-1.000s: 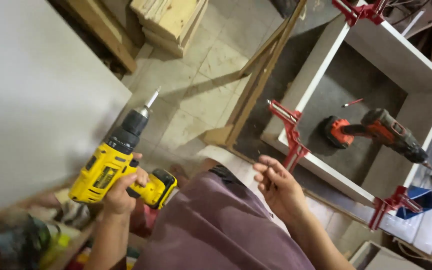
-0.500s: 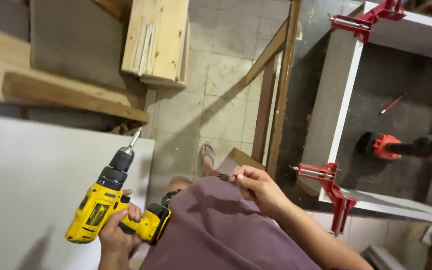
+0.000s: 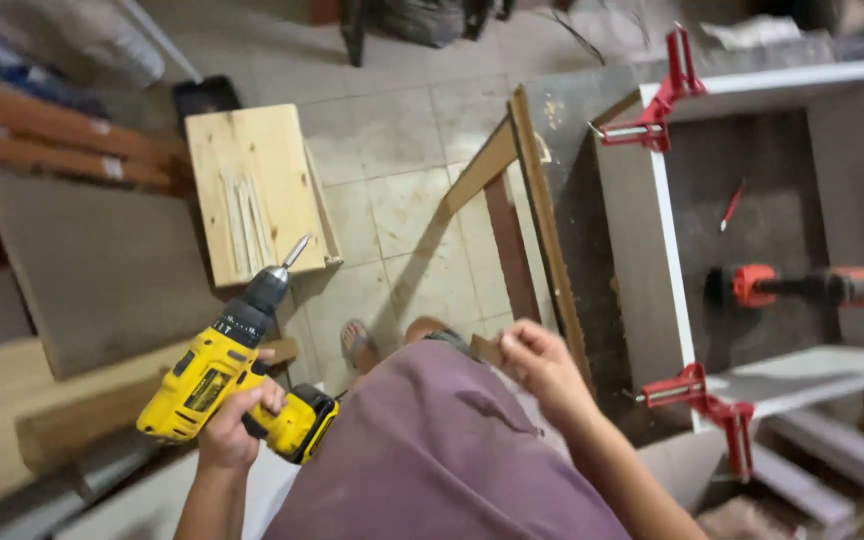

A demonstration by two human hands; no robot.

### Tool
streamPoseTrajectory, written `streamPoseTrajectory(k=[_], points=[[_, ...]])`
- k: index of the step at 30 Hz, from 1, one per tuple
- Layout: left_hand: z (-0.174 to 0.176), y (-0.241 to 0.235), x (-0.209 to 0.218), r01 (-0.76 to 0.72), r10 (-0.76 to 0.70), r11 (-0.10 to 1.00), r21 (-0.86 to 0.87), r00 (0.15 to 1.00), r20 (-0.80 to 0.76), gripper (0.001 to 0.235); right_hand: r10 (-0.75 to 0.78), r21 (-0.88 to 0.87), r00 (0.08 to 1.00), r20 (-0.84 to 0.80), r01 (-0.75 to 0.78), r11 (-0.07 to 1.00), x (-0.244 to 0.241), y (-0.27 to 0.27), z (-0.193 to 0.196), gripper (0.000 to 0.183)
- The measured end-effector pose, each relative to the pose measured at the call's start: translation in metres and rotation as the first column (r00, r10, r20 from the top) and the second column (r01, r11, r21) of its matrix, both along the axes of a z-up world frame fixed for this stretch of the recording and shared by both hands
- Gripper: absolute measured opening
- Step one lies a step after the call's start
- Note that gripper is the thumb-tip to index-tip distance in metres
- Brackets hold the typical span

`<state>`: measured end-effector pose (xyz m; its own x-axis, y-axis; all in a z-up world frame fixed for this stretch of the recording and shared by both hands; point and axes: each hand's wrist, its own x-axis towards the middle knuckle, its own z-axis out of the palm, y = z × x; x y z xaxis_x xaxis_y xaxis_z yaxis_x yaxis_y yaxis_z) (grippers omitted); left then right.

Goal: Assembling a wooden frame by driving screws into the joints using a power drill while the pieces are held by corner clamps.

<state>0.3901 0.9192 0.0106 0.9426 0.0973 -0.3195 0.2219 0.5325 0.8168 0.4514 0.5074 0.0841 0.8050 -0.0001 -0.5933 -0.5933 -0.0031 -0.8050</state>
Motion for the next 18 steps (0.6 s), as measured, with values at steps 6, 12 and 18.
streamPoseTrajectory(k=[6, 12, 18], points=[[0.010, 0.006, 0.132, 0.265, -0.263, 0.963, -0.050, 0.964, 0.038, 0.044, 0.125, -0.800, 0.888, 0.442, 0.328, 0.502, 0.089, -0.044, -0.073, 0.009], [-0.001, -0.019, 0.249, 0.399, -0.398, 0.917, -0.013, 0.916, 0.042, 0.046, 0.387, -0.911, 0.842, 0.375, 0.411, -0.012, 0.179, -0.119, -0.179, 0.015], [-0.002, -0.039, 0.361, 0.501, -0.504, 0.860, -0.096, 0.864, -0.011, 0.054, 0.354, -0.941, 0.896, 0.268, 0.323, -0.105, 0.213, -0.141, -0.189, 0.024]])
